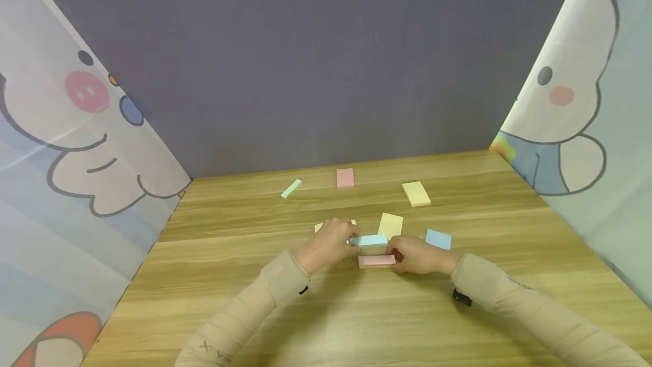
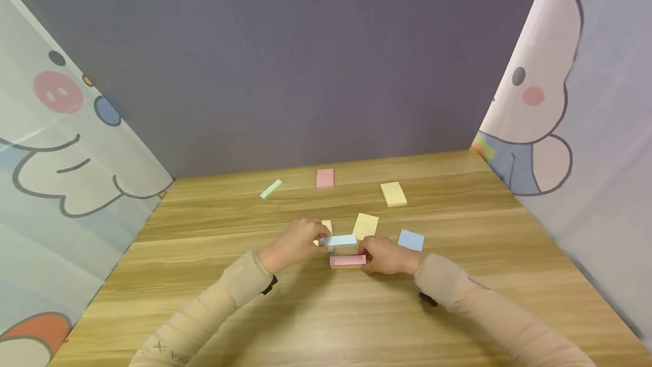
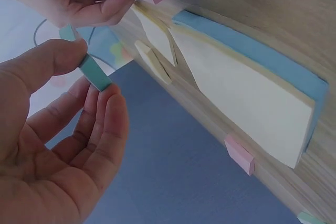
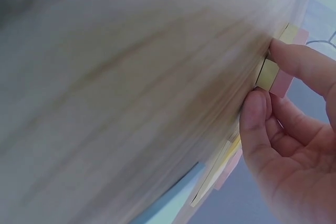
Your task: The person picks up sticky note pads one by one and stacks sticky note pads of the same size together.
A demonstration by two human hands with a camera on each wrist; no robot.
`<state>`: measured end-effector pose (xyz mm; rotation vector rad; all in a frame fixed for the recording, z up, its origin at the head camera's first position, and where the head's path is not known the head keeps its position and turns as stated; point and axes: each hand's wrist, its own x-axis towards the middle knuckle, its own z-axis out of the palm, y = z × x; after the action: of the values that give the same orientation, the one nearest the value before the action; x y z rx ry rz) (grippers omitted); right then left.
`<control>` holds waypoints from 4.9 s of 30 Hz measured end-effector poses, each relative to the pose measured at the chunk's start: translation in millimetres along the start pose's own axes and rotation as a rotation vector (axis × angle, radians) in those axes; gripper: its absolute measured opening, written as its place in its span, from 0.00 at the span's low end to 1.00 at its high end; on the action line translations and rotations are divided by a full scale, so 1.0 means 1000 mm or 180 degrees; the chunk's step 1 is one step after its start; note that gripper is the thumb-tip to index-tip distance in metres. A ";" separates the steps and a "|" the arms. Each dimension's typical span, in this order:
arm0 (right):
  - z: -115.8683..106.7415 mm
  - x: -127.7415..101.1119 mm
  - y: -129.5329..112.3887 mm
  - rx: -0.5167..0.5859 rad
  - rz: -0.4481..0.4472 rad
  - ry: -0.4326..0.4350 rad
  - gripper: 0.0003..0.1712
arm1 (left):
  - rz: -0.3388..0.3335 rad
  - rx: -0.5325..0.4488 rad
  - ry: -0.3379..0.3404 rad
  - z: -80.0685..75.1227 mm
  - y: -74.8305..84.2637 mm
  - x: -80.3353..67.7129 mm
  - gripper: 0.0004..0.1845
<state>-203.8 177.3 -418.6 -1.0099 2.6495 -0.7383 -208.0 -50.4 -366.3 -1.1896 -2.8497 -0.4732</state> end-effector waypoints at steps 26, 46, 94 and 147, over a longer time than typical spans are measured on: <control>0.000 0.000 0.000 -0.0094 0.0035 0.0030 0.11 | -0.0146 -0.0040 -0.0202 0.013 0.001 0.001 0.08; 0.001 0.002 0.001 -0.0123 -0.0036 0.0021 0.10 | -0.0130 -0.0110 -0.0263 0.027 0.002 0.000 0.07; 0.000 0.002 0.001 -0.0029 -0.0013 -0.0077 0.13 | -0.0144 0.0009 -0.0336 0.037 0.004 0.003 0.09; -0.001 0.002 0.000 0.0089 0.0038 -0.0082 0.13 | -0.0138 0.0060 -0.0361 0.039 0.007 0.004 0.07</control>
<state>-205.4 176.1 -417.9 -0.9891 2.6136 -0.7525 -202.0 -31.6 -401.0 -1.1912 -2.9732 -0.3914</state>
